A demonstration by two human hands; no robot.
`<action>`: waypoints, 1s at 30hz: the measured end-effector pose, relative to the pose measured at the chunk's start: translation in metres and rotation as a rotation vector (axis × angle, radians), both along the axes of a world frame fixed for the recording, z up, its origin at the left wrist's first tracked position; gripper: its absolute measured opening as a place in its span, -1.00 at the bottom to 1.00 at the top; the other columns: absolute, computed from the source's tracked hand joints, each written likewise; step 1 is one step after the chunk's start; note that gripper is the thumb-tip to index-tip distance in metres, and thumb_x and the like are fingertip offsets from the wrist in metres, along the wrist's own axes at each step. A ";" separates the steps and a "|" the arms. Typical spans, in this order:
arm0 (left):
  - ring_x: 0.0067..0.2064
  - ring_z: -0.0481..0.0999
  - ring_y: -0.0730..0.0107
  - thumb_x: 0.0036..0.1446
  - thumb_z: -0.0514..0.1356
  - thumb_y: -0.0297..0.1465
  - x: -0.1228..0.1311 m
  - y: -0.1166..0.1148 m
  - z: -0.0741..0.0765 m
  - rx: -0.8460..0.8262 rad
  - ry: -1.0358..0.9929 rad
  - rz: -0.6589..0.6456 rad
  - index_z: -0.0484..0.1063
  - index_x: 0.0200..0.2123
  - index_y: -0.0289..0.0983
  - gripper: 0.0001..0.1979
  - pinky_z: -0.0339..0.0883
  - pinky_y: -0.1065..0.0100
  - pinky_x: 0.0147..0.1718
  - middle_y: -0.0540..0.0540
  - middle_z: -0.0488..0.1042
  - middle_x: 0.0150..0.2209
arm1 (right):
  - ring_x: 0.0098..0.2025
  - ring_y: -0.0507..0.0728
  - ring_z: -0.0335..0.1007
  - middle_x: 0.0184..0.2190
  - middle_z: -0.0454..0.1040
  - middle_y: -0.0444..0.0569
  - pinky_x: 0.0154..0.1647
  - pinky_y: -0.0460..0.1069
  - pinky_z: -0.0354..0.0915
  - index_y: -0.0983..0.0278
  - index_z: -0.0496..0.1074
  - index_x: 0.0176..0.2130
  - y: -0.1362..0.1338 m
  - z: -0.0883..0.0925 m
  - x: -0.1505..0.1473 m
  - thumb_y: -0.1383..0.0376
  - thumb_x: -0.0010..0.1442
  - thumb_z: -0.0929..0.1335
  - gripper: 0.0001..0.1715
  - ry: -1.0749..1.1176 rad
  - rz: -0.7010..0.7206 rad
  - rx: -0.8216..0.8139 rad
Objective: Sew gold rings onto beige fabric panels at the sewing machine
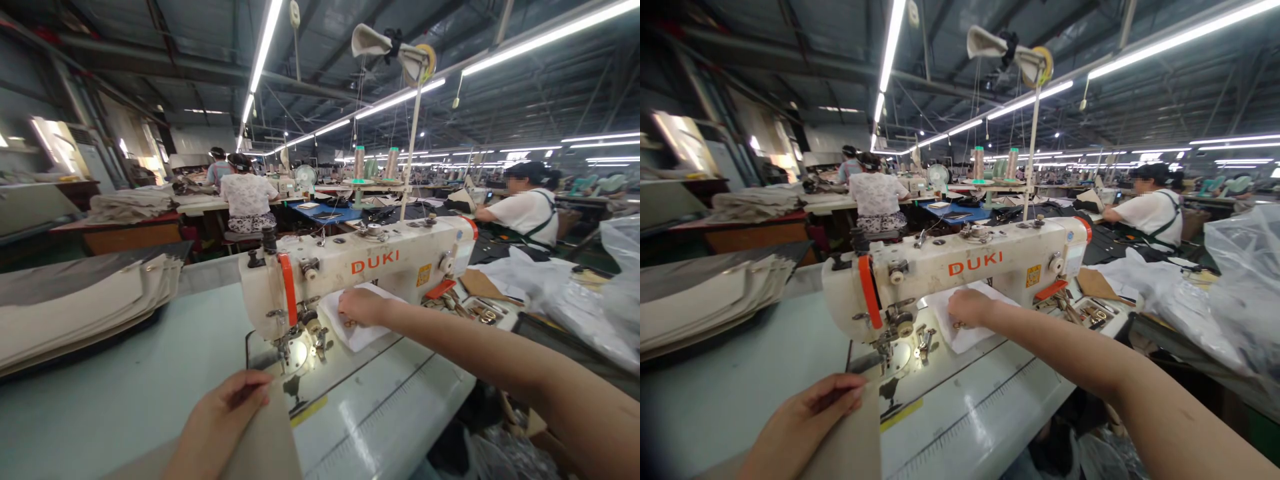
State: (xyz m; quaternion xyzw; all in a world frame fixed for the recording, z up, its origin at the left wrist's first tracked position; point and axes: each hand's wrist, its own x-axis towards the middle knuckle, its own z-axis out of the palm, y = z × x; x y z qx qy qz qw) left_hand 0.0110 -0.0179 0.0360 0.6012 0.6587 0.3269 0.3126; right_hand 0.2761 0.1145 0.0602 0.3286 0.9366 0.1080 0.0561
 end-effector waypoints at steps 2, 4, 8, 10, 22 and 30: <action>-0.32 0.52 0.09 -0.28 0.17 -0.06 0.002 0.000 0.002 0.001 -0.015 0.007 0.53 -0.45 -0.17 -0.63 0.35 0.27 -0.26 -0.04 0.58 -0.43 | -0.24 0.20 0.42 -0.31 0.52 0.18 -0.29 -0.02 0.22 0.45 0.51 -0.36 0.003 0.000 -0.001 0.48 0.10 0.32 -0.86 -0.020 0.017 0.008; -0.33 0.52 0.10 -0.28 0.17 -0.06 0.003 0.000 0.002 0.002 -0.028 0.009 0.53 -0.44 -0.19 -0.63 0.34 0.28 -0.27 -0.05 0.58 -0.43 | -0.25 0.19 0.42 -0.31 0.53 0.18 -0.30 -0.03 0.22 0.45 0.51 -0.36 0.006 0.001 -0.002 0.46 0.11 0.33 -0.87 -0.036 0.030 0.014; -0.34 0.52 0.10 -0.29 0.18 -0.06 0.004 -0.001 0.003 0.007 -0.042 0.021 0.53 -0.45 -0.20 -0.62 0.33 0.30 -0.32 -0.05 0.58 -0.44 | -0.26 0.18 0.44 -0.32 0.53 0.15 -0.30 -0.03 0.21 0.45 0.51 -0.36 0.007 0.004 -0.005 0.49 0.14 0.30 -0.84 -0.060 0.058 0.026; -0.36 0.52 0.11 -0.29 0.17 -0.07 0.004 -0.002 0.004 0.016 -0.037 0.023 0.53 -0.45 -0.19 -0.63 0.33 0.30 -0.32 -0.04 0.58 -0.45 | -0.25 0.17 0.44 -0.31 0.54 0.14 -0.29 -0.03 0.21 0.45 0.51 -0.36 0.007 0.006 -0.006 0.51 0.14 0.29 -0.82 -0.071 0.073 0.034; -0.35 0.53 0.14 -0.24 0.19 -0.10 0.001 0.000 -0.004 0.037 -0.038 0.014 0.53 -0.45 -0.16 -0.69 0.34 0.33 -0.34 0.01 0.59 -0.45 | -0.22 0.17 0.42 -0.30 0.54 0.13 -0.28 -0.04 0.19 0.43 0.50 -0.35 0.010 0.005 -0.008 0.53 0.12 0.31 -0.84 -0.025 0.101 -0.001; -0.36 0.54 0.14 -0.26 0.18 -0.10 0.000 0.000 -0.003 0.065 -0.007 0.011 0.53 -0.47 -0.15 -0.69 0.34 0.33 -0.35 0.01 0.58 -0.46 | -0.34 0.10 0.40 -0.36 0.54 0.04 -0.34 -0.08 0.18 0.37 0.49 -0.39 0.007 0.001 0.003 0.48 0.08 0.33 -0.88 0.261 -0.014 -0.084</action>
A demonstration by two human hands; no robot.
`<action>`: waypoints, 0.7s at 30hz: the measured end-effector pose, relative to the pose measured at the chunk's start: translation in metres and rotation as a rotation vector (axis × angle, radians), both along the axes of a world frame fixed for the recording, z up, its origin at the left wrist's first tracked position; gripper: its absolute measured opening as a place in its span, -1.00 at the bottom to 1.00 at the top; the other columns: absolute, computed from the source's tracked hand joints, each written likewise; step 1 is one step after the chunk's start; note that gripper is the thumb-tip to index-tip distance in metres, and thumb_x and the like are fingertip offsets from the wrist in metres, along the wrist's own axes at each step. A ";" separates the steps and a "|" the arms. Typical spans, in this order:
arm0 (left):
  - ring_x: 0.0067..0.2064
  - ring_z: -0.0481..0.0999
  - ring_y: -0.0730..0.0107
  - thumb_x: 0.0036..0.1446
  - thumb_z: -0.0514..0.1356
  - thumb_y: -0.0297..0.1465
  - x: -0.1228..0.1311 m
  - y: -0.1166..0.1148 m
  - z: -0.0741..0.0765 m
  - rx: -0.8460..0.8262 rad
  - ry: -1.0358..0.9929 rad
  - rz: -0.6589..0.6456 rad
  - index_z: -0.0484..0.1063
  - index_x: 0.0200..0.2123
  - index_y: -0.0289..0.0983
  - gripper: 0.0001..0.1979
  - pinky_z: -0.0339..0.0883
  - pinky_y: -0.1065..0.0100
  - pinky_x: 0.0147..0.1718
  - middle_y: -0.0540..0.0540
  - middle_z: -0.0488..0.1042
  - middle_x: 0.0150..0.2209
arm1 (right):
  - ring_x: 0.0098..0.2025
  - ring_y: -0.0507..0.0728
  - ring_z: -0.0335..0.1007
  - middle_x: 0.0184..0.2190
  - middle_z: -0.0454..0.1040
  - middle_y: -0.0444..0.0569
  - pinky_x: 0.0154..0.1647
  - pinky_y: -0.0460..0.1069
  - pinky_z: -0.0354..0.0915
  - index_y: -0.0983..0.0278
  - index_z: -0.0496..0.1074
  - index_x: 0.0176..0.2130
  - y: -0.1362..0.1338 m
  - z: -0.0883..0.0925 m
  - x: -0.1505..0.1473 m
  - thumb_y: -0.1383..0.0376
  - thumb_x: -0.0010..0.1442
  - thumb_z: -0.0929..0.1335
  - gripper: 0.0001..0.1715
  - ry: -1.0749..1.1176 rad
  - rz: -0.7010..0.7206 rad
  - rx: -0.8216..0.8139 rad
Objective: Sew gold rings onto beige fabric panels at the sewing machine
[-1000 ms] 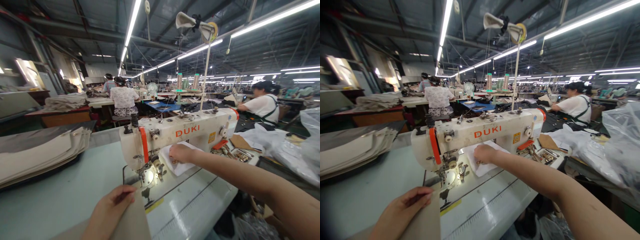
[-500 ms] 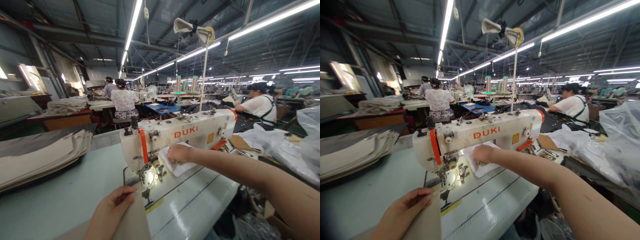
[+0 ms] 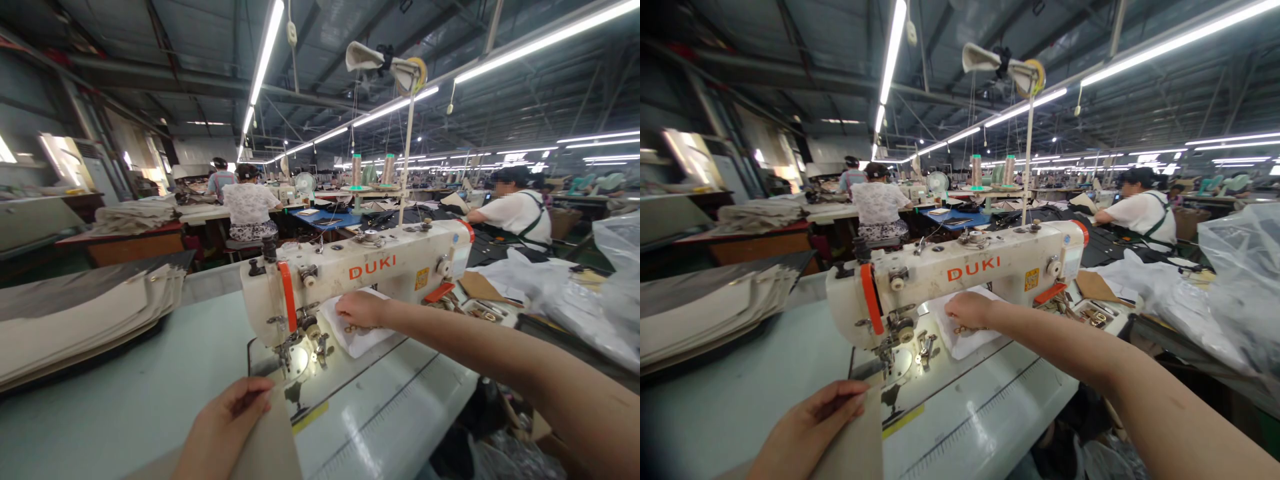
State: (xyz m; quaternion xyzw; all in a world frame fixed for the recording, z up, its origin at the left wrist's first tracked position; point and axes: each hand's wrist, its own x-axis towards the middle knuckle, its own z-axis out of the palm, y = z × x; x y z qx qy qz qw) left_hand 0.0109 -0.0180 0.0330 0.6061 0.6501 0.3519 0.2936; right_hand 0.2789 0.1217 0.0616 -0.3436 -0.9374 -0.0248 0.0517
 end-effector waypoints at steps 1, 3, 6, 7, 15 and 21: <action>-0.35 0.54 0.14 -0.26 0.19 -0.10 0.000 0.000 0.000 0.008 -0.001 -0.001 0.53 -0.47 -0.15 -0.69 0.34 0.32 -0.35 0.01 0.58 -0.45 | -0.34 0.09 0.40 -0.36 0.54 0.02 -0.35 -0.09 0.19 0.37 0.49 -0.38 -0.004 0.000 0.003 0.48 0.08 0.33 -0.88 0.050 -0.029 -0.009; -0.34 0.54 0.15 -0.25 0.19 -0.10 0.000 -0.001 -0.001 0.027 -0.013 -0.004 0.53 -0.46 -0.15 -0.69 0.34 0.32 -0.33 0.01 0.59 -0.44 | -0.34 0.09 0.41 -0.36 0.54 0.01 -0.35 -0.10 0.21 0.37 0.50 -0.34 -0.017 0.003 0.008 0.50 0.07 0.33 -0.85 0.152 -0.087 -0.023; -0.36 0.53 0.17 -0.23 0.20 -0.09 0.006 -0.005 0.000 0.053 -0.056 -0.019 0.53 -0.47 -0.16 -0.70 0.34 0.32 -0.34 -0.01 0.58 -0.45 | -0.33 0.05 0.42 -0.33 0.54 0.01 -0.31 -0.13 0.26 0.38 0.51 -0.27 -0.049 0.007 0.007 0.50 0.13 0.30 -0.80 0.301 -0.127 -0.044; -0.37 0.52 0.17 -0.22 0.20 -0.10 0.009 -0.007 0.001 0.062 -0.078 -0.024 0.53 -0.48 -0.17 -0.70 0.34 0.32 -0.34 -0.02 0.57 -0.46 | -0.32 0.03 0.42 -0.32 0.54 0.00 -0.31 -0.14 0.27 0.38 0.51 -0.25 -0.061 0.007 0.004 0.47 0.16 0.29 -0.80 0.368 -0.115 -0.070; -0.40 0.46 0.27 -0.17 0.22 -0.15 0.019 -0.020 0.006 0.076 -0.216 -0.047 0.51 -0.49 -0.23 -0.73 0.32 0.36 -0.37 -0.05 0.53 -0.47 | -0.36 0.06 0.47 -0.41 0.56 -0.06 -0.32 -0.10 0.34 0.30 0.53 -0.33 -0.113 -0.031 -0.056 0.35 0.01 0.40 -0.86 1.102 -0.015 -0.596; -0.42 0.43 0.30 -0.15 0.24 -0.18 0.014 -0.023 0.010 0.070 -0.250 -0.035 0.52 -0.48 -0.23 -0.76 0.30 0.38 -0.40 -0.02 0.50 -0.51 | -0.38 0.06 0.45 -0.46 0.55 -0.08 -0.32 -0.08 0.33 0.28 0.56 -0.43 -0.108 -0.040 -0.074 0.33 0.00 0.41 -0.92 1.132 -0.056 -0.620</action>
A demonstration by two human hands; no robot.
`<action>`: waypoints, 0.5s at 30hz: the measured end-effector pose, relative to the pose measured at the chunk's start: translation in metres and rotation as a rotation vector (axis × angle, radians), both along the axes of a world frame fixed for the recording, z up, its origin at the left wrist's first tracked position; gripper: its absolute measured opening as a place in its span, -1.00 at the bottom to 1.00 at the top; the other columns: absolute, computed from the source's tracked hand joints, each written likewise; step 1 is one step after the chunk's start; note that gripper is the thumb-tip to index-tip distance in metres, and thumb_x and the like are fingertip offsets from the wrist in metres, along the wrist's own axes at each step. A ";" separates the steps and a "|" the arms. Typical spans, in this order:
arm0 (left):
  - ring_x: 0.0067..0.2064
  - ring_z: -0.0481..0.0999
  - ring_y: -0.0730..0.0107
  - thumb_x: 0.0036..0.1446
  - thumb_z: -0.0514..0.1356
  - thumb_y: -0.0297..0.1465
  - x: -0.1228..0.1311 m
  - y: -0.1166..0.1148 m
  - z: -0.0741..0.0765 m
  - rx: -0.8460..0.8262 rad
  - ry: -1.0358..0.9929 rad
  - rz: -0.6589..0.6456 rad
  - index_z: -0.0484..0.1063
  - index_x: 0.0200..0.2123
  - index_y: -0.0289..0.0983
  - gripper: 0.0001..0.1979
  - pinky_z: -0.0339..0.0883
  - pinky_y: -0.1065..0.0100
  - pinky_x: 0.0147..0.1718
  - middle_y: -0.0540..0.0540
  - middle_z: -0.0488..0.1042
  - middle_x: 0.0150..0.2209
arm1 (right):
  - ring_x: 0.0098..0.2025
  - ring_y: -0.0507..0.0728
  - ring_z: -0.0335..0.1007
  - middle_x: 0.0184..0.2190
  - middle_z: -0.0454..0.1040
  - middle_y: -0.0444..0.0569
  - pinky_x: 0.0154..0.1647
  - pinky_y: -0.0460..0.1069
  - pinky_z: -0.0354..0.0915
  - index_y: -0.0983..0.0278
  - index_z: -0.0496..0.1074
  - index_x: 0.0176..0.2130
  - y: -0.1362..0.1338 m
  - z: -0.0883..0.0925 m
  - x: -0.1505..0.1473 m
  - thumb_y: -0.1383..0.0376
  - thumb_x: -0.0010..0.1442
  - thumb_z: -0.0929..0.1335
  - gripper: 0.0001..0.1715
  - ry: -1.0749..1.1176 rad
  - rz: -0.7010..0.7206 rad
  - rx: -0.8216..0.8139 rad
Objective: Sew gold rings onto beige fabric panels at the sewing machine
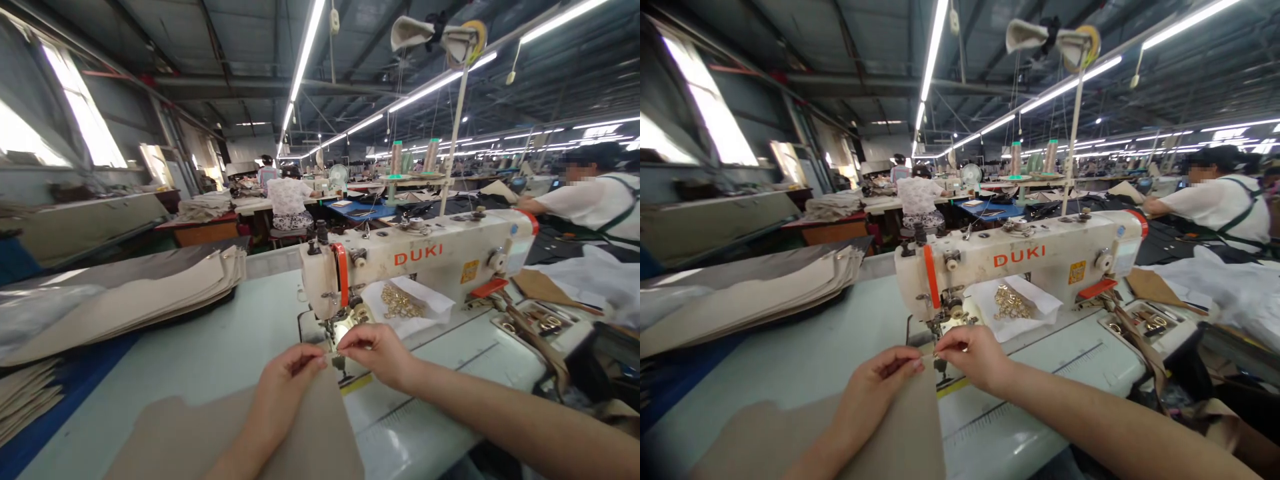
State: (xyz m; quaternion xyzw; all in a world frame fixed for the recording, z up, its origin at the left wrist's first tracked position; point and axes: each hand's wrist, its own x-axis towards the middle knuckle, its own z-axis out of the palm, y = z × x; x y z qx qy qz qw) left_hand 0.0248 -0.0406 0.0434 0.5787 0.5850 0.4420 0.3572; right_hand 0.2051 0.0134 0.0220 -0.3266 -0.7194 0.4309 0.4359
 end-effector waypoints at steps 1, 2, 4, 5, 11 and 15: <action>-0.42 0.43 0.30 -0.15 0.24 -0.18 0.000 0.000 0.001 0.004 0.000 -0.004 0.52 -0.49 -0.23 -0.77 0.30 0.38 -0.39 -0.02 0.50 -0.51 | -0.39 0.06 0.44 -0.47 0.54 -0.09 -0.32 -0.08 0.32 0.27 0.56 -0.43 0.001 0.000 0.000 0.32 -0.01 0.42 -0.92 0.017 0.004 -0.028; -0.42 0.43 0.30 -0.16 0.25 -0.19 0.001 0.001 0.002 0.009 0.003 -0.007 0.52 -0.50 -0.22 -0.78 0.30 0.38 -0.38 -0.02 0.50 -0.51 | -0.41 0.06 0.43 -0.48 0.54 -0.09 -0.33 -0.07 0.32 0.27 0.57 -0.43 0.002 -0.001 0.000 0.29 -0.02 0.43 -0.90 0.037 0.010 -0.061; -0.42 0.42 0.29 -0.16 0.25 -0.20 0.001 0.002 0.004 0.009 0.020 -0.012 0.52 -0.51 -0.22 -0.79 0.29 0.37 -0.37 -0.02 0.50 -0.51 | -0.42 0.06 0.43 -0.47 0.55 -0.09 -0.32 -0.06 0.32 0.27 0.58 -0.43 0.003 -0.001 0.001 0.25 -0.05 0.45 -0.86 0.080 0.035 -0.138; -0.42 0.42 0.30 -0.17 0.25 -0.20 0.001 0.003 0.004 0.004 0.027 -0.014 0.52 -0.51 -0.22 -0.79 0.29 0.37 -0.37 -0.01 0.50 -0.51 | -0.41 0.06 0.43 -0.46 0.55 -0.09 -0.31 -0.05 0.33 0.27 0.58 -0.42 0.004 -0.002 0.002 0.23 -0.07 0.47 -0.84 0.103 0.057 -0.177; -0.44 0.41 0.35 -0.18 0.27 -0.22 -0.002 0.005 0.002 -0.065 -0.045 -0.096 0.52 -0.51 -0.23 -0.80 0.24 0.40 -0.43 0.00 0.48 -0.53 | -0.41 0.03 0.45 -0.49 0.54 -0.11 -0.24 -0.03 0.35 0.26 0.58 -0.42 0.005 0.005 0.008 0.18 -0.19 0.54 -0.73 0.222 0.211 -0.427; -0.43 0.45 0.34 -0.23 0.32 -0.24 -0.001 0.003 0.004 -0.169 -0.184 -0.143 0.50 -0.51 -0.25 -0.78 0.29 0.38 -0.37 -0.01 0.50 -0.55 | -0.44 0.00 0.45 -0.50 0.54 -0.10 -0.26 -0.05 0.35 0.29 0.58 -0.41 0.004 0.010 0.010 0.18 -0.29 0.58 -0.62 0.254 0.328 -0.641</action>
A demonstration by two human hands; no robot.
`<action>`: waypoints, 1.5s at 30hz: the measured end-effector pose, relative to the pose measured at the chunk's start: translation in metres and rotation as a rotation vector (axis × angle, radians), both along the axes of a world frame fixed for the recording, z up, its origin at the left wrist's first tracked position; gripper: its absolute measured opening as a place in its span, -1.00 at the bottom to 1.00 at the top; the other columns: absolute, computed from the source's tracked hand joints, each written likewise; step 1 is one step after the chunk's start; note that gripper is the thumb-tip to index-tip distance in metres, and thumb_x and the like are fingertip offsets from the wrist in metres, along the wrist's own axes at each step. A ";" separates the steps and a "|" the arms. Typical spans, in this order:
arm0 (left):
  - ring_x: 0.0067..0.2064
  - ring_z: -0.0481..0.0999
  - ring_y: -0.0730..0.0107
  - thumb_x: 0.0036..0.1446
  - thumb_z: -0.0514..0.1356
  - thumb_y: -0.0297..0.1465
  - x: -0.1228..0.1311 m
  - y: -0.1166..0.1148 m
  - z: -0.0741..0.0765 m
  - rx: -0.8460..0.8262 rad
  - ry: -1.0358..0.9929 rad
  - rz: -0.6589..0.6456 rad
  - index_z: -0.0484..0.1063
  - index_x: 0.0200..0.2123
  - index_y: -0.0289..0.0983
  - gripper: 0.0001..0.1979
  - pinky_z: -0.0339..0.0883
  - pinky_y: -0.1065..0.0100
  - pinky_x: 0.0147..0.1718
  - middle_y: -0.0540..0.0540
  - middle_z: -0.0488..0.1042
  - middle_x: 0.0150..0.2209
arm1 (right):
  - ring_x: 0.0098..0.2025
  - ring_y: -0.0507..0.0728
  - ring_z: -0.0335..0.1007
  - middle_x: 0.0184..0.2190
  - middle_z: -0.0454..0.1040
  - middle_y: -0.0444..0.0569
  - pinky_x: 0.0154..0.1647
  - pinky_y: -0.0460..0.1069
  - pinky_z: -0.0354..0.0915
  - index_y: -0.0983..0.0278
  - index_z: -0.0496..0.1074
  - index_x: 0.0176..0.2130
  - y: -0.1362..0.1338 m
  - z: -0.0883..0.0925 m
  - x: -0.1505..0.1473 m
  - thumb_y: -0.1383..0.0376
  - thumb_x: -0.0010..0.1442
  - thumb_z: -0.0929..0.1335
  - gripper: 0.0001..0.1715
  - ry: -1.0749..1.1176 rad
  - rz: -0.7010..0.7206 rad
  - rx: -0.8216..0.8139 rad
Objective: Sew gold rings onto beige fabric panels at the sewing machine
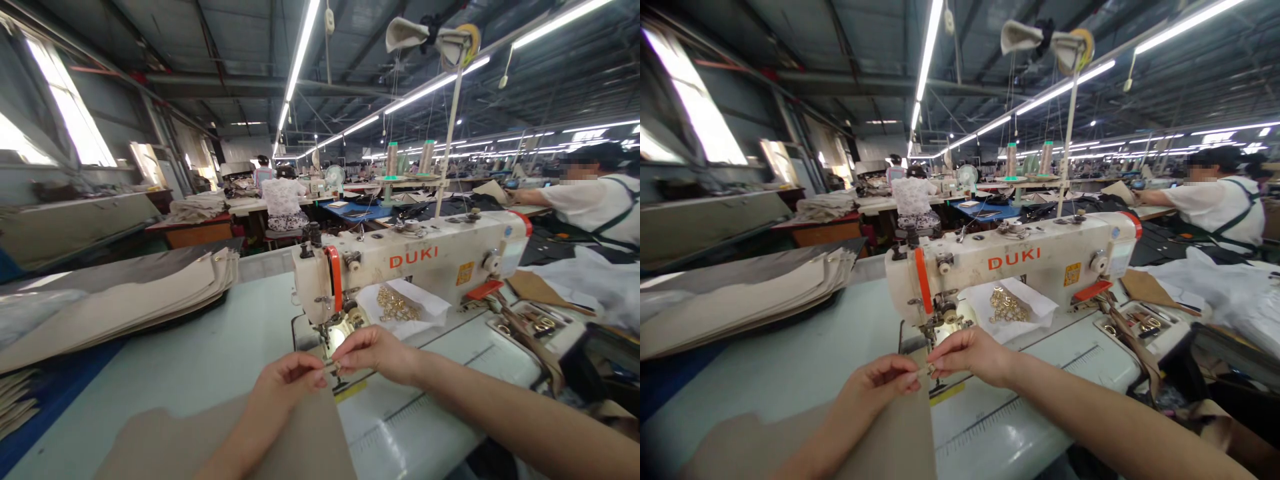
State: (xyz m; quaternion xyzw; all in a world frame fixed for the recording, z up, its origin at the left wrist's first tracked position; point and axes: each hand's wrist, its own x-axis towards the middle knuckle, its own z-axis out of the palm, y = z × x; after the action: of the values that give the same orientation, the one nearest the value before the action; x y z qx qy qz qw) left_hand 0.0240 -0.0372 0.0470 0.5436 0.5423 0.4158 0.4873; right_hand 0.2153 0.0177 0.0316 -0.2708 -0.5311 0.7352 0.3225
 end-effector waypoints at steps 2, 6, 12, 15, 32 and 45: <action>-0.43 0.47 0.35 -0.25 0.35 -0.23 0.001 -0.001 0.001 -0.046 -0.056 -0.011 0.48 -0.50 -0.27 -0.75 0.31 0.38 -0.35 -0.01 0.50 -0.53 | -0.44 -0.01 0.45 -0.49 0.54 -0.10 -0.26 -0.07 0.34 0.31 0.57 -0.41 -0.001 -0.002 -0.002 0.18 -0.34 0.59 -0.58 0.021 0.029 -0.084; -0.44 0.47 0.40 -0.27 0.38 -0.24 -0.001 0.001 -0.005 -0.055 -0.140 0.028 0.44 -0.47 -0.28 -0.70 0.31 0.39 -0.37 0.00 0.50 -0.49 | -0.46 -0.04 0.41 -0.47 0.53 -0.10 -0.29 -0.09 0.32 0.32 0.57 -0.39 -0.004 -0.008 -0.011 0.16 -0.30 0.58 -0.56 0.030 -0.022 -0.057; -0.52 0.44 0.40 -0.35 0.34 -0.26 -0.007 0.009 -0.017 -0.021 -0.119 0.119 0.38 -0.52 -0.27 -0.70 0.30 0.36 -0.45 0.04 0.43 -0.57 | -0.39 0.03 0.44 -0.50 0.50 -0.10 -0.29 -0.05 0.32 0.31 0.53 -0.33 -0.010 -0.010 -0.017 0.06 -0.13 0.50 -0.57 -0.002 -0.123 0.080; -0.49 0.45 0.39 -0.30 0.32 -0.28 -0.006 0.005 -0.010 -0.016 -0.075 0.125 0.38 -0.50 -0.27 -0.74 0.30 0.37 -0.43 0.03 0.44 -0.56 | -0.42 0.03 0.43 -0.52 0.47 -0.14 -0.30 -0.03 0.33 0.31 0.49 -0.39 -0.010 -0.012 -0.024 0.07 -0.18 0.52 -0.58 -0.003 -0.099 0.120; -0.37 0.46 0.39 -0.22 0.36 -0.27 0.002 -0.006 -0.001 -0.189 -0.223 0.082 0.45 -0.41 -0.31 -0.70 0.29 0.40 -0.33 -0.06 0.50 -0.44 | -0.54 -0.02 0.38 -0.58 0.48 -0.15 -0.39 -0.07 0.30 0.33 0.40 -0.50 -0.012 -0.016 -0.036 0.12 -0.29 0.56 -0.55 0.085 -0.121 -0.058; -0.43 0.35 0.37 -0.20 0.15 -0.38 -0.001 -0.006 -0.005 0.083 0.233 0.053 0.35 -0.53 -0.25 -0.93 0.21 0.40 -0.41 0.04 0.36 -0.53 | -0.35 0.05 0.35 -0.40 0.43 -0.15 -0.35 -0.09 0.23 0.26 0.39 -0.34 -0.026 -0.016 -0.027 0.30 -0.13 0.50 -0.69 -0.265 -0.230 0.589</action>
State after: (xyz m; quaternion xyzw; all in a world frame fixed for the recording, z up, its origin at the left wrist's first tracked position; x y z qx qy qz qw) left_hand 0.0234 -0.0433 0.0416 0.5932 0.5918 0.3848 0.3870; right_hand 0.1882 -0.0079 0.0158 -0.3173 -0.7240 0.4674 0.3958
